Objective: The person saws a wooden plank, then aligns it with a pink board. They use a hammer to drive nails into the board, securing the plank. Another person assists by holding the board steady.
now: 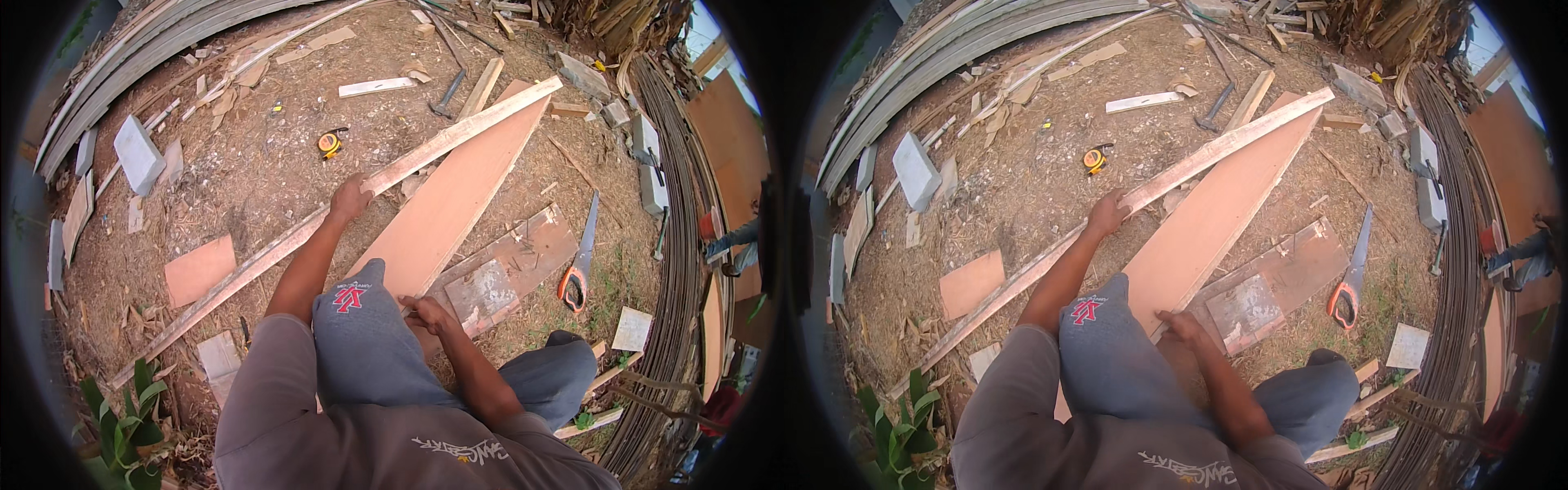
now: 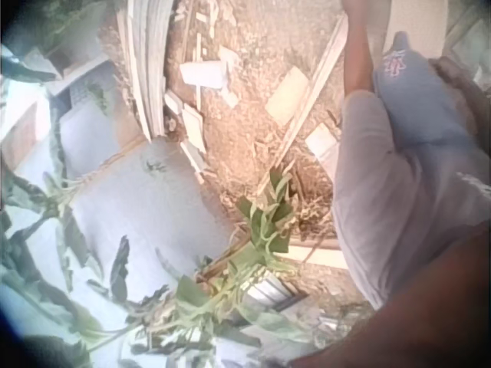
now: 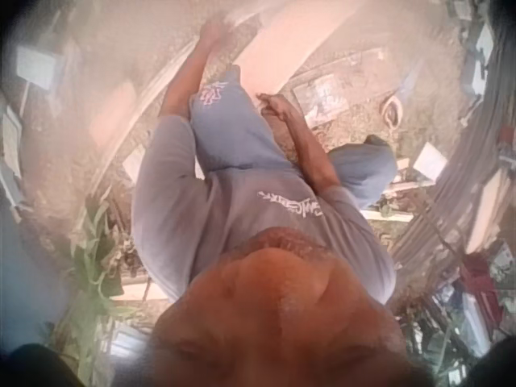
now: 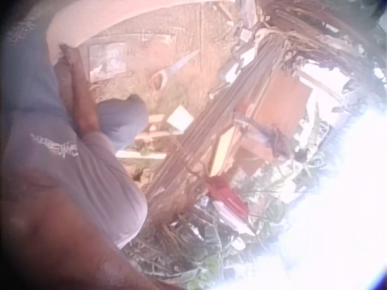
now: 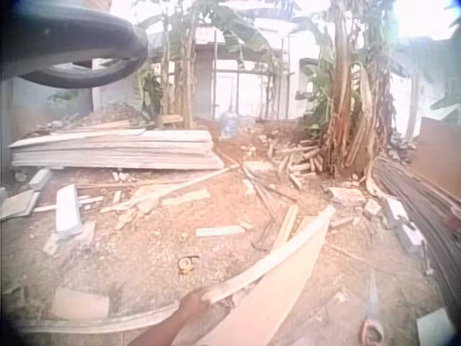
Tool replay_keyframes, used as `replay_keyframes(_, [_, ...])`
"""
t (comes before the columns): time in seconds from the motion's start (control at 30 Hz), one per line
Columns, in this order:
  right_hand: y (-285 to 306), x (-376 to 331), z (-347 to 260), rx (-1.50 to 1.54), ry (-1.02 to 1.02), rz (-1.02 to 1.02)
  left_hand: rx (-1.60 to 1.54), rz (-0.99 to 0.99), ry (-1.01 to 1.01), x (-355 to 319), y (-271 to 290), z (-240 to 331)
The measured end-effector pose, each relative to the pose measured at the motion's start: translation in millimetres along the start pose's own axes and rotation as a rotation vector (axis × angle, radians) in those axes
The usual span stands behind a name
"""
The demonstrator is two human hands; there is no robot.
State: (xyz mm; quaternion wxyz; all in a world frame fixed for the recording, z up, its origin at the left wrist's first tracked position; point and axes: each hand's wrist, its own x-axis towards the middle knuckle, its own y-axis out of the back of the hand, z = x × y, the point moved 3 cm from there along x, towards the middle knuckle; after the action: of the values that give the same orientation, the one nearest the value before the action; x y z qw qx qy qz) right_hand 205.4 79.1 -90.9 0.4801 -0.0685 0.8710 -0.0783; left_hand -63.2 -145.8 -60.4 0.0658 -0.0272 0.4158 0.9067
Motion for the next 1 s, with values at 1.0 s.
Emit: replay_keyframes(1.0, [37,71,-78,0.073,0.191,0.323,-0.005,-0.355,0.375,-186,16,-78])
